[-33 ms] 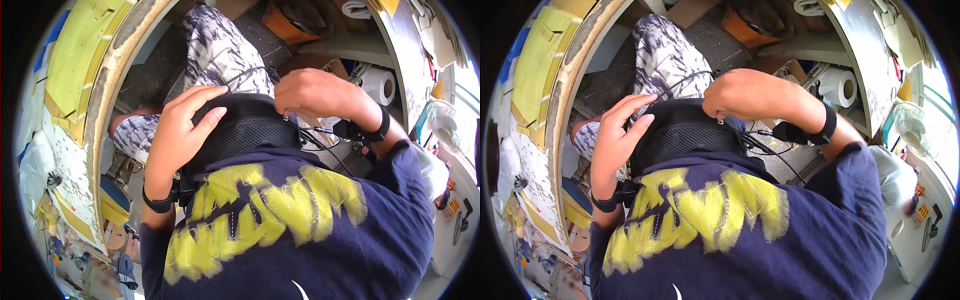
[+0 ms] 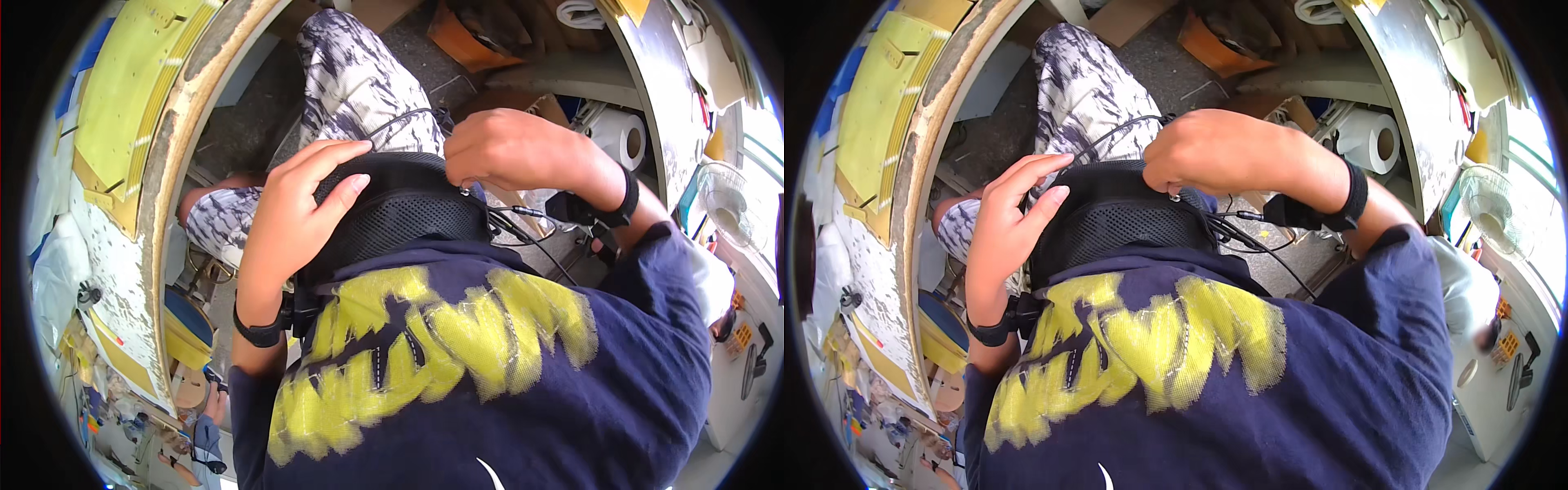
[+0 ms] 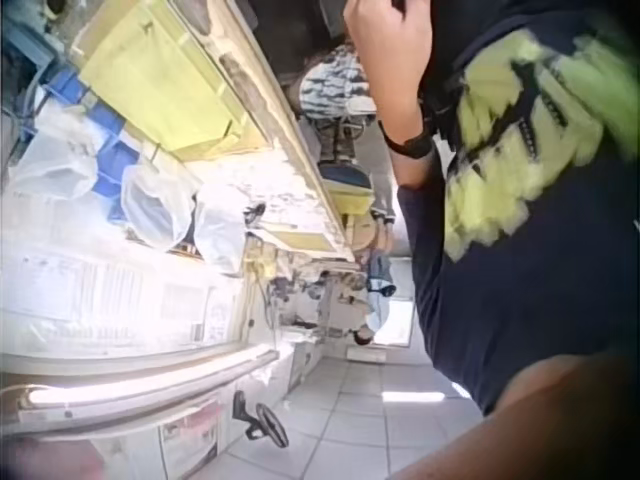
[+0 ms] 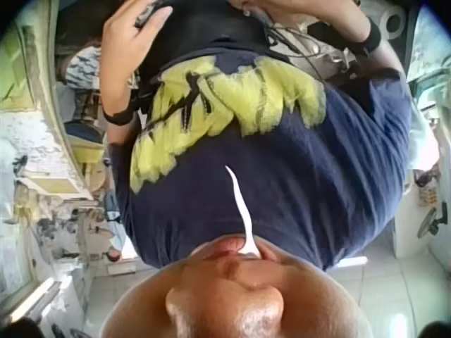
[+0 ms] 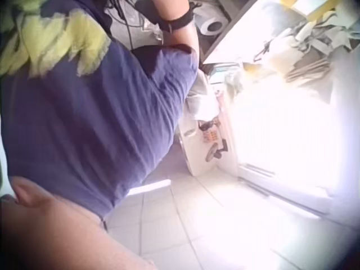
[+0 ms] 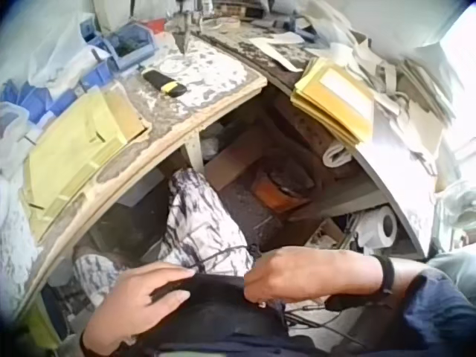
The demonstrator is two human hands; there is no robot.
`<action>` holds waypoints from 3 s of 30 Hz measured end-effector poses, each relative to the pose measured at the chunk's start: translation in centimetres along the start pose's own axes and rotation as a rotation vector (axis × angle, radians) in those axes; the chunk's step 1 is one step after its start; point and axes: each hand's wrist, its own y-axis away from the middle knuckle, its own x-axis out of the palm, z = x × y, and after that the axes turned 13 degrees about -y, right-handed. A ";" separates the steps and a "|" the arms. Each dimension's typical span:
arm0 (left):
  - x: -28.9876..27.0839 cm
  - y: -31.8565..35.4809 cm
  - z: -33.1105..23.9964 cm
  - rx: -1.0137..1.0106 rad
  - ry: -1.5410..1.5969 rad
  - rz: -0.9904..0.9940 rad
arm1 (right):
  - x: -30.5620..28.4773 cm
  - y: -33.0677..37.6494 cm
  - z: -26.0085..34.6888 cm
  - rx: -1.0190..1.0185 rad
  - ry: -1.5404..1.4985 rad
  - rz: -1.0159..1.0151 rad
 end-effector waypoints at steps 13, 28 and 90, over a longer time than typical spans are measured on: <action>0.7 1.1 0.4 0.011 -0.060 0.090 | 2.3 -8.3 -1.3 -0.634 0.272 -0.244; -1.1 7.8 4.4 -0.365 0.019 0.179 | 4.2 -11.9 1.0 -0.236 0.090 -0.143; 2.4 -1.1 -1.4 -0.106 -0.010 0.081 | 7.1 2.5 6.1 0.472 0.236 -0.202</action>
